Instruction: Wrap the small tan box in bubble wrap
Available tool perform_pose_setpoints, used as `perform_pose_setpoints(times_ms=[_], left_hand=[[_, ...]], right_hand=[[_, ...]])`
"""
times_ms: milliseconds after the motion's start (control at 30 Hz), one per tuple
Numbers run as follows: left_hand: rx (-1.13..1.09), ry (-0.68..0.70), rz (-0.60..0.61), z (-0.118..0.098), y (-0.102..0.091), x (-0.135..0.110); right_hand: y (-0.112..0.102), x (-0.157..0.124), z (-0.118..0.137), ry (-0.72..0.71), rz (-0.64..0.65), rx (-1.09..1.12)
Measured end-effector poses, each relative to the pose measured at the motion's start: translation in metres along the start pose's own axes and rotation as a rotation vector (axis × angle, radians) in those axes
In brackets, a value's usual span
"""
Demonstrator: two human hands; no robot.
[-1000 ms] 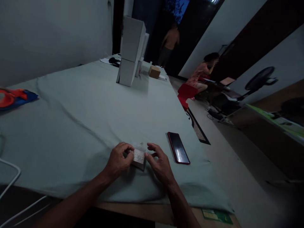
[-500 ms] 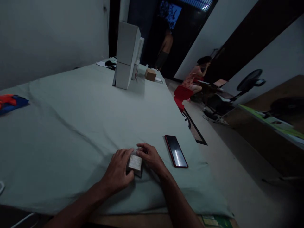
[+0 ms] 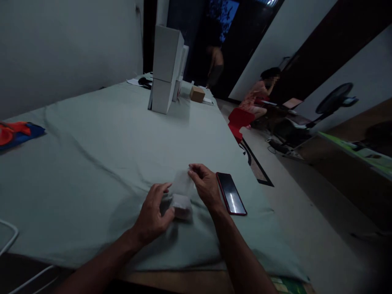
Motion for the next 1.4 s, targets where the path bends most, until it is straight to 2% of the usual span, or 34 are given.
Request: perform_pose_setpoints(times_ms=[233, 400, 567, 667, 767, 833, 900, 967, 1000, 1100, 1233, 1400], left_hand=[[-0.017, -0.049, 0.043, 0.006, 0.007, 0.001], [-0.020, -0.083, 0.052, 0.011, 0.010, 0.000], [-0.047, -0.141, 0.040, 0.014, 0.009, 0.000], [-0.038, -0.191, 0.064, 0.007, 0.000, 0.002], [0.018, -0.142, 0.128, -0.010, -0.013, 0.015], [0.099, -0.101, 0.166, -0.013, -0.016, 0.029], [0.173, -0.153, 0.209, -0.001, -0.011, 0.043], [0.207, -0.321, 0.231, 0.027, 0.000, 0.054], [0.210, -0.360, 0.234, 0.039, 0.007, 0.060], [0.184, -0.405, 0.238, 0.064, 0.030, 0.073], [0.107, -0.377, 0.200, 0.074, 0.045, 0.079], [-0.018, -0.371, 0.091, 0.084, 0.044, 0.074]], right_hand=[[-0.014, 0.023, -0.014, 0.023, -0.145, -0.087], [-0.032, 0.008, -0.025, 0.019, -0.249, -0.089], [-0.023, -0.021, -0.037, 0.050, -0.160, -0.031], [-0.016, -0.027, -0.046, 0.096, -0.123, 0.011], [-0.017, -0.027, -0.049, 0.120, -0.126, 0.009], [-0.018, -0.027, -0.047, 0.122, -0.134, -0.030], [-0.018, -0.028, -0.044, 0.120, -0.137, -0.082], [-0.015, -0.030, -0.042, 0.123, -0.136, -0.141], [-0.013, -0.031, -0.042, 0.128, -0.135, -0.170], [-0.005, -0.032, -0.044, 0.142, -0.137, -0.244], [-0.004, -0.025, -0.051, 0.185, -0.153, -0.220], [-0.015, -0.013, -0.064, 0.222, -0.124, -0.036]])
Point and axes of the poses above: each hand's wrist, its own x-axis towards the middle knuckle, its own y-axis out of the palm, z = x × y, the point moved 7 cm from there along x, towards the middle knuckle, and after that the axes turned 13 degrees about y, right-handed, at the moved point
